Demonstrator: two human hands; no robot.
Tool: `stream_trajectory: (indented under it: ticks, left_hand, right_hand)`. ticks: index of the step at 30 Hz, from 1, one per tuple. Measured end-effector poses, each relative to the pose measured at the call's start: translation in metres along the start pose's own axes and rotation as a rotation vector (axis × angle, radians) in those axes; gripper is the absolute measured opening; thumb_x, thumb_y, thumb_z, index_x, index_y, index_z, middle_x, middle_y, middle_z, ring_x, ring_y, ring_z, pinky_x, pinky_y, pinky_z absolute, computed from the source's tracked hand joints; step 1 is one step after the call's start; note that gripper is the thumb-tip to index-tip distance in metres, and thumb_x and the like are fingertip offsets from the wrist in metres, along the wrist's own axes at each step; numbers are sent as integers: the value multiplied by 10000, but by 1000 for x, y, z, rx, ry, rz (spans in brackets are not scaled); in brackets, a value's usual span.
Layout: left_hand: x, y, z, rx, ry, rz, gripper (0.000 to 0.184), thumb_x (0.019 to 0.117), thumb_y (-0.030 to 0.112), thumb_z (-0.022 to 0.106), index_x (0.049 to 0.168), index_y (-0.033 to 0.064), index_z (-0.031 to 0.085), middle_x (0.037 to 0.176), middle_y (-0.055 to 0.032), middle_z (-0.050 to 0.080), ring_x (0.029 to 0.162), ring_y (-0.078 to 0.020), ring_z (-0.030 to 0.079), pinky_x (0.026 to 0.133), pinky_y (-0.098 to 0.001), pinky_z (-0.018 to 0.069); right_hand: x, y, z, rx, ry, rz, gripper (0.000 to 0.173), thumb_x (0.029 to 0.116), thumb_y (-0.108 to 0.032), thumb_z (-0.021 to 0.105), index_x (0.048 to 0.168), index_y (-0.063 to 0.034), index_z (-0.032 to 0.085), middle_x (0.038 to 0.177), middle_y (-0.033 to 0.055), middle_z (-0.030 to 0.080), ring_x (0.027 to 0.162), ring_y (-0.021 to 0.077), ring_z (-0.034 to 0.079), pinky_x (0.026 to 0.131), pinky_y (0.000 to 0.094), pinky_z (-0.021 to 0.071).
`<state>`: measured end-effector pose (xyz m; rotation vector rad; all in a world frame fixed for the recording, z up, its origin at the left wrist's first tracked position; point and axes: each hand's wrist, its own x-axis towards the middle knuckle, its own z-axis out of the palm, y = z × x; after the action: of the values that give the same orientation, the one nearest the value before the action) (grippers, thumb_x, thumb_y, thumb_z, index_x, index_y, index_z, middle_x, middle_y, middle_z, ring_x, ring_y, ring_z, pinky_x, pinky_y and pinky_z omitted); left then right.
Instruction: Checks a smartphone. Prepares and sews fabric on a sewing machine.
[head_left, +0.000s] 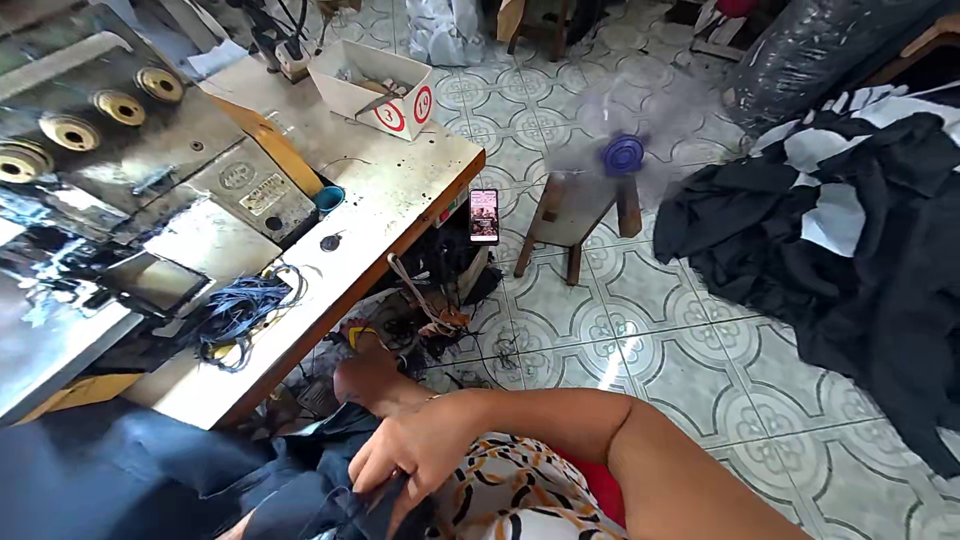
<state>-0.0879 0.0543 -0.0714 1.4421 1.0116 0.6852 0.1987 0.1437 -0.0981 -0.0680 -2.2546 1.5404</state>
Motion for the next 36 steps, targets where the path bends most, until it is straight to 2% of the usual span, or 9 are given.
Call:
stream_trajectory:
  ticks: [3,6,10,13,18,23,26,31,36]
  left_hand:
    - [28,12,31,157,67,75,222,908,363,765,1123,318,735,1078,222,731,1008,69,669,924,-214,572]
    - [30,2,30,77,130,41,494,803,226,849,1266,215,677,1214,176,701,1112,16,649,989,-253,550]
    - [23,-13,31,-54,86,-63,861,894,239,772,1555,-7,278,1462,77,549,1287,-26,557,1121,-298,460]
    - [25,-12,34,-99,130,1,667,907,225,761,1501,131,473,1428,115,593,1245,-39,594,1085,-295,489]
    - [34,16,43,67,197,187,329,919,237,757,1237,298,696,1178,209,699,1052,47,651,943,-189,543]
    - [38,-15,86,292,189,225,128,922,143,704,1002,44,704,967,-13,663,1016,9,585,950,-190,475]
    - [38,-14,95,428,256,256,82,971,184,661,1005,128,711,1019,4,559,1072,27,500,975,-113,387]
    - [39,-17,107,456,249,214,148,863,36,691,940,-67,620,891,-177,633,948,-145,610,909,-224,483]
    - [49,-29,112,175,264,224,194,910,61,675,1050,116,554,1008,71,658,1011,46,618,933,-176,523]
  right_hand:
    - [-5,6,0,-26,81,-51,188,858,30,747,1014,130,716,963,220,686,901,265,667,825,338,529]
    - [-17,18,-6,-23,221,54,172,865,62,720,1022,132,718,995,245,695,926,283,676,844,359,535]
    - [-26,33,-5,58,249,179,128,909,35,686,999,125,702,883,212,683,753,199,608,688,312,483]
    - [-18,23,-4,222,218,106,170,951,40,617,1081,142,657,847,172,647,699,115,552,636,249,453]
    - [-16,42,6,393,385,301,229,1031,-138,549,868,18,590,641,-48,438,542,-1,415,510,191,348]
    - [-43,107,32,244,442,666,283,1021,-184,614,952,90,634,759,107,563,680,155,519,651,342,445]
    - [-82,148,8,282,754,957,347,1030,-161,587,1230,122,614,1096,256,676,941,287,668,875,441,538]
    - [-161,226,-67,381,1504,1075,353,1039,-267,601,1257,10,613,1019,128,638,660,129,501,601,319,457]
    - [-185,235,-137,374,1805,1026,403,1038,-347,584,1269,-18,616,1164,147,666,775,190,555,648,387,454]
